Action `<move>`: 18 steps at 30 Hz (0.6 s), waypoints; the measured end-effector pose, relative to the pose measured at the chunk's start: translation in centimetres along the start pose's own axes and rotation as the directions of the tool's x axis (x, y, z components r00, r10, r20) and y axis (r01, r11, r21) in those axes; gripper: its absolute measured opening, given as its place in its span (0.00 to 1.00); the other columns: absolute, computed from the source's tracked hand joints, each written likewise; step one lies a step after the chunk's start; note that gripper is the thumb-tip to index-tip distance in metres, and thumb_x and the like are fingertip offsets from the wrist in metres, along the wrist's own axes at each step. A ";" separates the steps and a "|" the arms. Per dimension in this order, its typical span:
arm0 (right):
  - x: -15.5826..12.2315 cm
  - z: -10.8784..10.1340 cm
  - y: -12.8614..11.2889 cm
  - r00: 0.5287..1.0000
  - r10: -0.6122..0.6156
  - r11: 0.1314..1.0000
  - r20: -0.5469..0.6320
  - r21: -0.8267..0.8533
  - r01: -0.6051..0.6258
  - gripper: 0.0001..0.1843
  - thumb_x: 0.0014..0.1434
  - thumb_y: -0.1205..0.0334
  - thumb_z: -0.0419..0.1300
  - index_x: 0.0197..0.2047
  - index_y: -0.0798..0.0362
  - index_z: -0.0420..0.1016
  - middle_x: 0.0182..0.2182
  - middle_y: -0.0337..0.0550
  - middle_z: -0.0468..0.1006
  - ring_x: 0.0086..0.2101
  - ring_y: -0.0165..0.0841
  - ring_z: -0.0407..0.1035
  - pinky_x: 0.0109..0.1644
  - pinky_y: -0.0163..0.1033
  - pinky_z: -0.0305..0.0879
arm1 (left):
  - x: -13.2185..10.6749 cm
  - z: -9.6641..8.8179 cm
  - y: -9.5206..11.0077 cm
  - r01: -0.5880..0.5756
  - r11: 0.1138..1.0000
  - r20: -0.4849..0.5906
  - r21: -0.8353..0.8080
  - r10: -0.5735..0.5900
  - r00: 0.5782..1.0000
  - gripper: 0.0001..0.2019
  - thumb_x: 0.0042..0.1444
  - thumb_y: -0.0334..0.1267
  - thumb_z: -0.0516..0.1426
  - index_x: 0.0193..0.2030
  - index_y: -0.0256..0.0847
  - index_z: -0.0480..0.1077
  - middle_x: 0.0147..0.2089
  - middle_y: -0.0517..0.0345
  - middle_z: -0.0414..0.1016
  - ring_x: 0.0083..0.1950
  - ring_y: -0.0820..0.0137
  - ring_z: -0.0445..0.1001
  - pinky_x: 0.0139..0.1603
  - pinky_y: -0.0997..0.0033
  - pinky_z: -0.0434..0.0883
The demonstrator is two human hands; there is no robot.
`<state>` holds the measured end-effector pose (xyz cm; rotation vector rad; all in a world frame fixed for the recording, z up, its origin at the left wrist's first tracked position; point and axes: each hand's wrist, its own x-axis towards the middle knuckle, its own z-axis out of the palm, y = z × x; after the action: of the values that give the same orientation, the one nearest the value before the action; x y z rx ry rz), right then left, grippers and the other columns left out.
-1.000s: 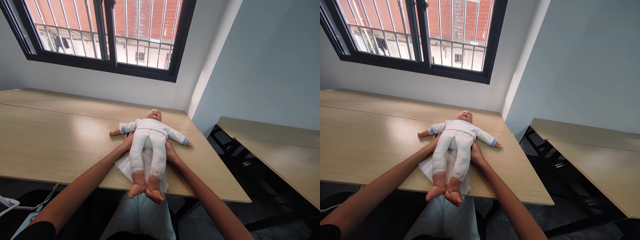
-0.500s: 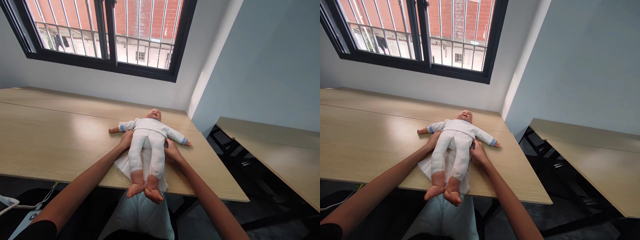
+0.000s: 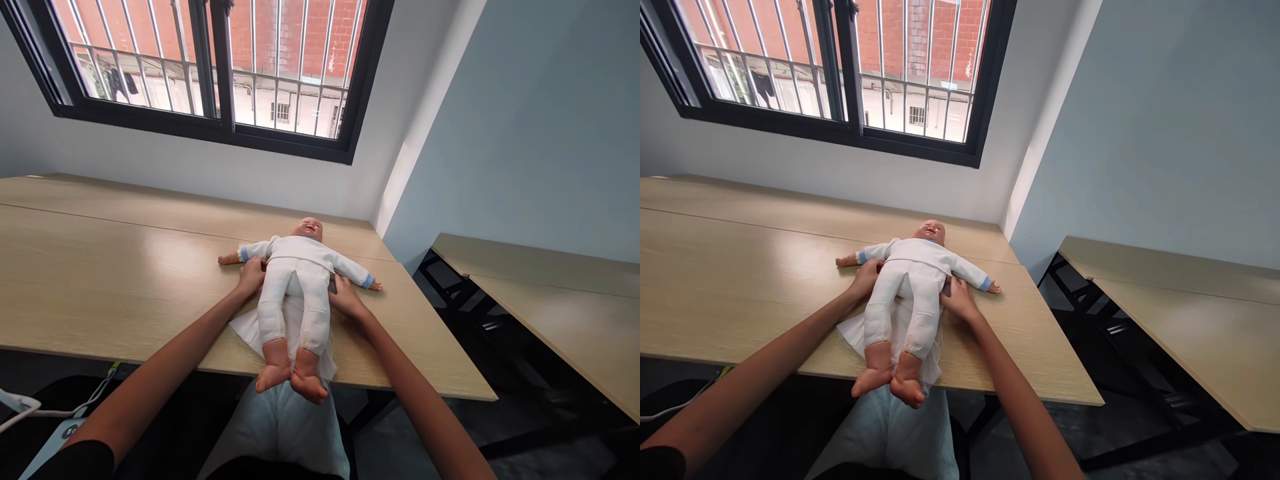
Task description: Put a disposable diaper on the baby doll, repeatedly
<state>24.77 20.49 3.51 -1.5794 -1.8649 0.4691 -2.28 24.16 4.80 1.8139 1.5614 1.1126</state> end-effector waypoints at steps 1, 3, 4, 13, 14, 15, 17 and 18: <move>0.0 -0.5 -0.2 1.000 -0.001 1.000 -0.023 0.026 0.002 0.13 0.53 0.60 0.60 0.43 0.55 0.72 0.47 0.54 0.76 0.54 0.48 0.66 0.61 0.51 0.60 | -0.2 -0.4 0.2 0.011 1.000 -0.001 -0.008 -0.011 1.000 0.16 0.52 0.48 0.59 0.41 0.38 0.74 0.44 0.45 0.80 0.54 0.50 0.72 0.53 0.58 0.69; -0.5 -1.4 -1.0 0.993 0.002 0.993 -0.114 0.115 0.012 0.09 0.54 0.62 0.56 0.39 0.53 0.71 0.44 0.50 0.77 0.52 0.45 0.68 0.61 0.51 0.60 | -1.3 -1.3 0.8 0.014 0.999 0.004 -0.035 -0.013 1.000 0.16 0.56 0.49 0.54 0.38 0.37 0.73 0.42 0.45 0.81 0.50 0.53 0.75 0.51 0.59 0.70; -1.1 -1.7 -1.6 0.984 0.011 0.985 -0.176 0.171 0.020 0.08 0.55 0.61 0.54 0.38 0.53 0.71 0.42 0.49 0.77 0.50 0.44 0.69 0.61 0.52 0.61 | -2.2 -1.7 1.2 0.014 0.999 0.014 -0.049 -0.013 1.000 0.18 0.58 0.50 0.52 0.37 0.37 0.72 0.41 0.45 0.81 0.48 0.53 0.76 0.50 0.58 0.71; -13.0 2.5 -8.4 0.980 0.035 0.968 -0.195 0.250 0.016 0.42 0.54 0.45 0.64 0.65 0.49 0.51 0.62 0.55 0.58 0.60 0.48 0.62 0.61 0.52 0.65 | -13.6 -0.9 5.1 -0.056 0.984 0.096 -0.168 0.073 0.993 0.45 0.52 0.56 0.62 0.70 0.41 0.47 0.74 0.40 0.50 0.73 0.51 0.54 0.70 0.54 0.57; -13.4 2.7 -8.7 0.980 0.021 0.974 -0.197 0.226 0.024 0.44 0.53 0.48 0.64 0.66 0.49 0.48 0.63 0.55 0.56 0.63 0.48 0.59 0.63 0.52 0.63 | -13.8 -0.8 5.0 -0.081 0.984 0.091 -0.158 0.096 0.991 0.46 0.51 0.53 0.63 0.70 0.41 0.46 0.74 0.40 0.48 0.74 0.51 0.51 0.72 0.53 0.54; -13.6 2.7 -8.8 0.981 0.015 0.977 -0.192 0.210 0.026 0.44 0.53 0.52 0.64 0.67 0.48 0.47 0.63 0.54 0.55 0.63 0.47 0.58 0.64 0.52 0.62 | -13.8 -0.8 4.9 -0.090 0.983 0.097 -0.162 0.107 0.990 0.45 0.50 0.51 0.62 0.69 0.40 0.46 0.73 0.39 0.48 0.74 0.50 0.50 0.72 0.52 0.53; -13.3 2.0 -8.5 0.984 0.013 0.982 -0.176 0.186 0.020 0.41 0.52 0.59 0.60 0.66 0.48 0.48 0.62 0.53 0.55 0.63 0.47 0.58 0.64 0.52 0.62 | -13.4 -1.2 4.8 -0.079 0.975 0.126 -0.210 0.107 0.986 0.40 0.49 0.45 0.61 0.67 0.40 0.49 0.71 0.39 0.54 0.72 0.50 0.55 0.71 0.51 0.55; -13.0 1.4 -8.2 0.985 0.012 0.985 -0.171 0.173 0.018 0.40 0.51 0.61 0.59 0.66 0.49 0.49 0.62 0.52 0.56 0.63 0.46 0.58 0.65 0.51 0.62 | -13.2 -1.6 4.8 -0.059 0.968 0.137 -0.242 0.094 0.986 0.38 0.48 0.43 0.60 0.65 0.40 0.51 0.69 0.40 0.57 0.71 0.50 0.58 0.70 0.52 0.57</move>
<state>18.74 6.31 4.59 -1.4529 -1.6501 0.4664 -1.04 10.13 6.02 1.7631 1.2266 1.1206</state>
